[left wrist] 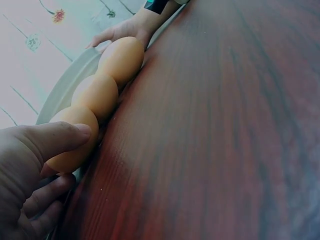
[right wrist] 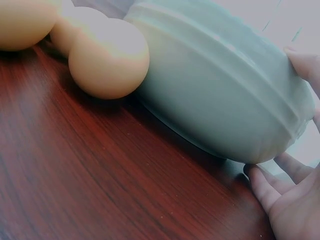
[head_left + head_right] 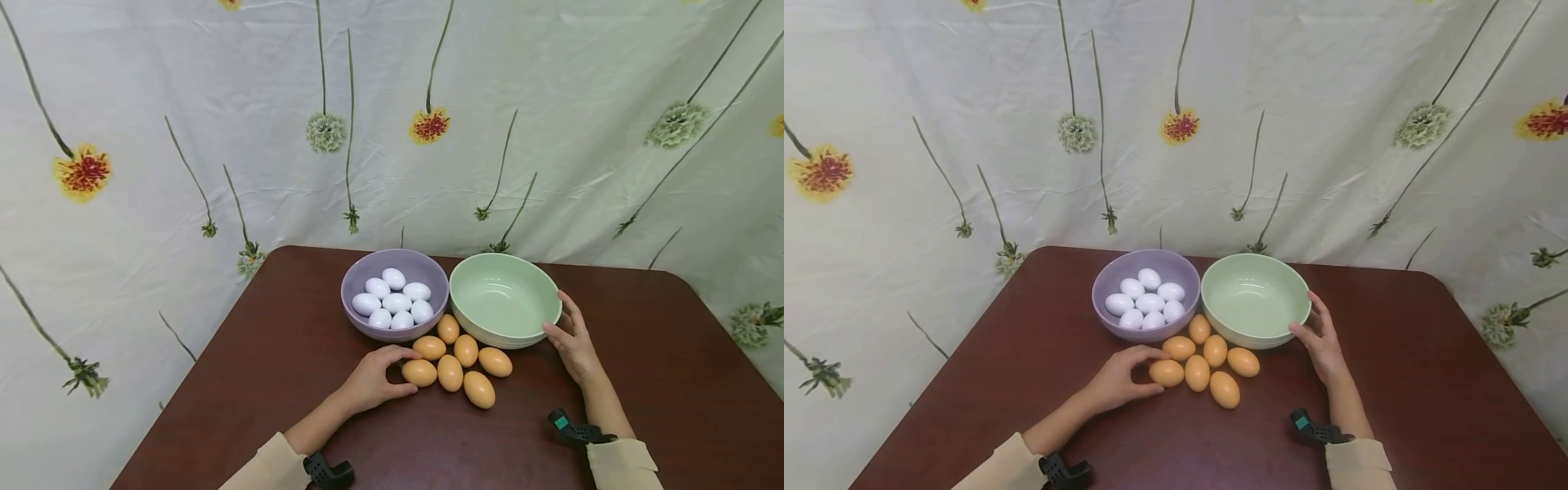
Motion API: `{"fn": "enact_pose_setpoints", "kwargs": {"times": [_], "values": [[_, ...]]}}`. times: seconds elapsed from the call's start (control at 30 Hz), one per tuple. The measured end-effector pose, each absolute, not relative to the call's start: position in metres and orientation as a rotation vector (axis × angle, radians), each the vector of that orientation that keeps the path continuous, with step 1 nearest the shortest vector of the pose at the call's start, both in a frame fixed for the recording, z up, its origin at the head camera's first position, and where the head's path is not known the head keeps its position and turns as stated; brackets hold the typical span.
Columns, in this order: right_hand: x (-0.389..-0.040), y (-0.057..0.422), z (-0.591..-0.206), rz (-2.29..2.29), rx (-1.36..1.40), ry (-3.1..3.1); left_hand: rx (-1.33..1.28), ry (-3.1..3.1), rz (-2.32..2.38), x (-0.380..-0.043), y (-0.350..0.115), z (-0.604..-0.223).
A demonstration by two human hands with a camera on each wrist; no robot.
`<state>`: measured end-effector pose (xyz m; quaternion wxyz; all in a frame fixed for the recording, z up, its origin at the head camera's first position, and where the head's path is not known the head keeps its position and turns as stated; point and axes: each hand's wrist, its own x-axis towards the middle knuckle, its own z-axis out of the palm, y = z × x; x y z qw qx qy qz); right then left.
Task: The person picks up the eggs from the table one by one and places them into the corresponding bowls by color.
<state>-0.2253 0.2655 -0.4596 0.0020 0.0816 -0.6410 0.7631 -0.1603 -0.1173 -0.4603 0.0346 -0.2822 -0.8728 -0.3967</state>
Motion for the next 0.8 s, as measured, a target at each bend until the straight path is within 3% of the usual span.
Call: {"fn": "enact_pose_setpoints", "kwargs": {"times": [0.57, 0.8], "values": [[-0.225, 0.264, -0.458, 2.393, 0.224, -2.029, -0.82, -2.645, -1.341, -0.162, -0.118, -0.463], [-0.226, 0.264, -0.458, 2.403, 0.235, -2.017, -0.819, -2.561, -1.38, -0.163, -0.117, -0.44]]}}
